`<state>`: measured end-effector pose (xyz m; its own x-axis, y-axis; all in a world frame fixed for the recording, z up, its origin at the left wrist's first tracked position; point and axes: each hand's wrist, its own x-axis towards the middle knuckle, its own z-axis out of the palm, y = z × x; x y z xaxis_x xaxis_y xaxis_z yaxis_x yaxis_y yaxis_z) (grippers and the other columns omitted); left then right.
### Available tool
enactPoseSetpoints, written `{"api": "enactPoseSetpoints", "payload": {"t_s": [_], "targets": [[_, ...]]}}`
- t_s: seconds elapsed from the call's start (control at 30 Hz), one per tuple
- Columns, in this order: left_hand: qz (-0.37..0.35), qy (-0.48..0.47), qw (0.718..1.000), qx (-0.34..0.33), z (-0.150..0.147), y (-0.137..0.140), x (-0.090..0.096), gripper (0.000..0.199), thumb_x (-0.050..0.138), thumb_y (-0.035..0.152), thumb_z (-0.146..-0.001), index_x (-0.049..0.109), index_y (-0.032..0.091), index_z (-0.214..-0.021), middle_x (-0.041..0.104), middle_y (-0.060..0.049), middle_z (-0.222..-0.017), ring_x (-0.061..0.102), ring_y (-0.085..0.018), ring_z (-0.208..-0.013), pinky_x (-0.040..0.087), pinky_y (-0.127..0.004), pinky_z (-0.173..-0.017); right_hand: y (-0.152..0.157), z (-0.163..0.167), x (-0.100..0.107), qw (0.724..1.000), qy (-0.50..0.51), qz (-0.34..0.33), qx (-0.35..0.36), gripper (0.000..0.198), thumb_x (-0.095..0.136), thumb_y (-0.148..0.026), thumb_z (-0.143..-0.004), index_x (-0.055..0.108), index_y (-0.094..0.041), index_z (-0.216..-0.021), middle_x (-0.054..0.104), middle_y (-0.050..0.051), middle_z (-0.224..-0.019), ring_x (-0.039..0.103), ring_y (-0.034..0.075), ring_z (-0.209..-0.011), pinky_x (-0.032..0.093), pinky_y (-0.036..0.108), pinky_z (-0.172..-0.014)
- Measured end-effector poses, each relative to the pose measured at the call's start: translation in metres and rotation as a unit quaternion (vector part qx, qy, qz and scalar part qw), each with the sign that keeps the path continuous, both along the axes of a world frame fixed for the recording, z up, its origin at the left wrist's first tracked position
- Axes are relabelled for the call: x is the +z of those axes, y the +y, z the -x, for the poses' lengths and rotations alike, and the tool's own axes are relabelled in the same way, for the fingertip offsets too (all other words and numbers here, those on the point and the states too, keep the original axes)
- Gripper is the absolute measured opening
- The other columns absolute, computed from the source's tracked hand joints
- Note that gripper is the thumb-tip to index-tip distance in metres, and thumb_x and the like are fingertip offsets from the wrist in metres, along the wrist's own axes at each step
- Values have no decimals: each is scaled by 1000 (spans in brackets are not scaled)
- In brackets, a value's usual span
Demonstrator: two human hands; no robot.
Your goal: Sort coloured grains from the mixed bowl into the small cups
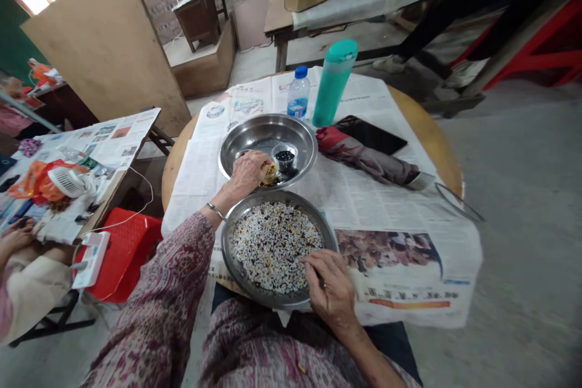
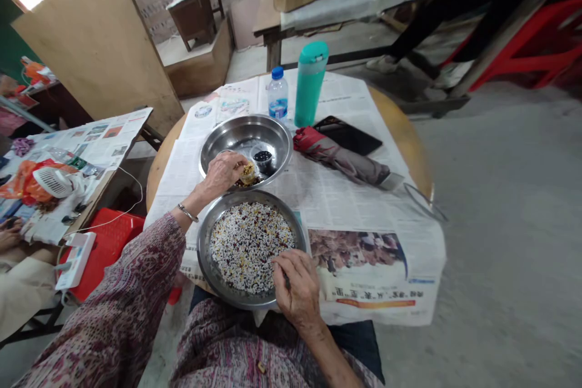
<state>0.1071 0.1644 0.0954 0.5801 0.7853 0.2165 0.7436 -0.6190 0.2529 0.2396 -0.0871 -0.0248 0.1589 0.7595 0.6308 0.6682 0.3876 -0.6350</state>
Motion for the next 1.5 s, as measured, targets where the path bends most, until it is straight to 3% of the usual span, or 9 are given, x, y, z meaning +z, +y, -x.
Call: {"api": "enactPoseSetpoints", "payload": {"t_s": [0.23,0.47,0.63,0.8,0.9,0.97,1.07,1.23,1.5], "targets": [[3,-68,992,-104,28,-80,11,15,49,10,-92,64,14,-94,65,-7,-96,60,-15,-90,52,-29,-81,0,1,1,1000,12,7,4,18,55,-10,-87,65,-24,-94,68,4,-89,61,21,-89,51,42,-88],[118,69,954,-268,50,-187,-38,14,51,16,-96,63,16,-103,64,-5,-97,61,-16,-93,52,-28,-86,-1,1,-1,1000,15,10,-2,20,53,-12,-89,67,-24,-97,69,5,-91,61,21,-91,50,42,-87],[47,156,953,-254,31,-169,-53,20,46,21,-100,63,18,-109,63,-7,-100,59,-19,-95,51,-32,-86,-2,1,-1,1000,3,2,-13,23,51,-11,-91,66,-23,-102,68,6,-96,60,22,-95,50,42,-88],[29,129,988,-82,50,-139,-46,18,46,17,-99,63,17,-97,61,-6,-95,59,-18,-92,52,-31,-86,0,1,0,1000,8,-3,-7,22,51,-10,-90,66,-24,-101,68,5,-94,61,22,-94,50,41,-87],[34,82,996,1,67,-138,-44,15,55,22,-96,62,20,-108,58,-7,-106,57,-21,-103,52,-35,-92,-1,1,-1,1000,15,0,-6,22,52,-11,-90,66,-24,-101,69,5,-94,61,22,-94,50,42,-87],[43,65,997,14,69,-139,-45,39,67,32,-89,57,20,-125,53,-10,-123,52,-26,-117,50,-42,-99,-1,1,-2,1000,17,1,-6,22,53,-12,-90,67,-24,-101,69,5,-95,61,22,-94,50,42,-88],[72,70,995,9,56,-137,-48,74,80,43,-76,48,21,-138,42,-14,-141,44,-35,-127,47,-51,-103,-1,1,-4,1000,16,0,-6,22,52,-11,-90,67,-24,-101,69,5,-95,61,22,-95,50,42,-90],[154,43,982,-104,29,-131,-53,26,56,13,-91,65,19,-114,58,-8,-113,57,-21,-107,50,-37,-100,0,2,-3,1000,15,-4,-9,24,51,-11,-90,67,-23,-104,68,6,-96,61,22,-95,50,43,-90],[194,84,963,-166,66,-172,-33,20,50,18,-98,67,21,-106,61,-5,-106,59,-18,-101,51,-33,-95,1,2,-1,1000,9,-10,-10,23,52,-10,-90,65,-23,-104,68,6,-96,61,22,-95,51,42,-91]]}}
